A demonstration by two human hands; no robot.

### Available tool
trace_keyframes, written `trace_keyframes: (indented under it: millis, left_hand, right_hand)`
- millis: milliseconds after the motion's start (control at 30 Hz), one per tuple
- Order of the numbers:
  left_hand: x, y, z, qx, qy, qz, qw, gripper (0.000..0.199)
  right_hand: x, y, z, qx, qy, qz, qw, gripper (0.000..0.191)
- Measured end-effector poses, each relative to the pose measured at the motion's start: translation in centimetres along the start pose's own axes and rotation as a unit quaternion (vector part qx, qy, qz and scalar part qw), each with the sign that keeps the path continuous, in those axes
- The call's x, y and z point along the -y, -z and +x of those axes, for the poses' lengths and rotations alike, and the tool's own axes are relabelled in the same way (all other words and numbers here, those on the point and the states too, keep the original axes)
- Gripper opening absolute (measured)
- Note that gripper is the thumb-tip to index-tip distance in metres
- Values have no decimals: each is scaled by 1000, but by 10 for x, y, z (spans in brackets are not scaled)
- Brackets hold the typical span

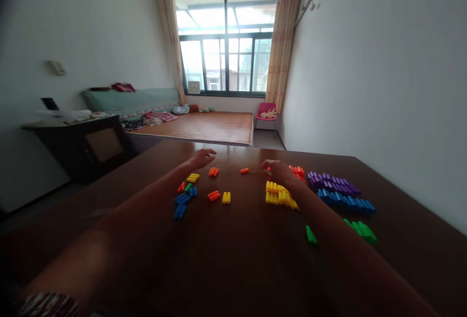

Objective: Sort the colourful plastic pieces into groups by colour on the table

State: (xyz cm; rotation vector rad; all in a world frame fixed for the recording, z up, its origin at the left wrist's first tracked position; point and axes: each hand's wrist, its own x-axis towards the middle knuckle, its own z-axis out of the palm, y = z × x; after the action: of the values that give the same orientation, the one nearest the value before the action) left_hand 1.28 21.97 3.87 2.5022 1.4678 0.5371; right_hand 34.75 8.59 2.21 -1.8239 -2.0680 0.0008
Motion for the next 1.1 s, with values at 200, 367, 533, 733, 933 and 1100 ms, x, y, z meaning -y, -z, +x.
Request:
trace_keyframes:
  millis: [200, 367, 533, 733, 933, 1100]
  left_hand:
    - [95, 25, -63, 41, 56, -20, 997, 31]
    - [122, 21, -95, 90, 44, -103, 990, 39]
    - [126, 23, -116, 184, -81, -191, 961, 38]
    - [126, 22, -123, 180, -52, -145, 972, 42]
    - [123, 31, -127, 111, 56, -72, 990, 72]
    - [124, 24, -131, 150, -23, -129, 980, 63]
  right_hand:
    - [86, -61, 39, 65, 69, 29, 995, 26]
    - [140, -108, 75, 62, 138, 9, 988, 51]
    - [156, -135, 98, 101, 165, 16, 981, 61]
    - [145, -124, 99, 142, 41, -61, 987, 32]
    - [125, -97, 102, 166, -61, -39, 984, 46]
    - [127, -103, 94, 182, 6, 37, 983, 54]
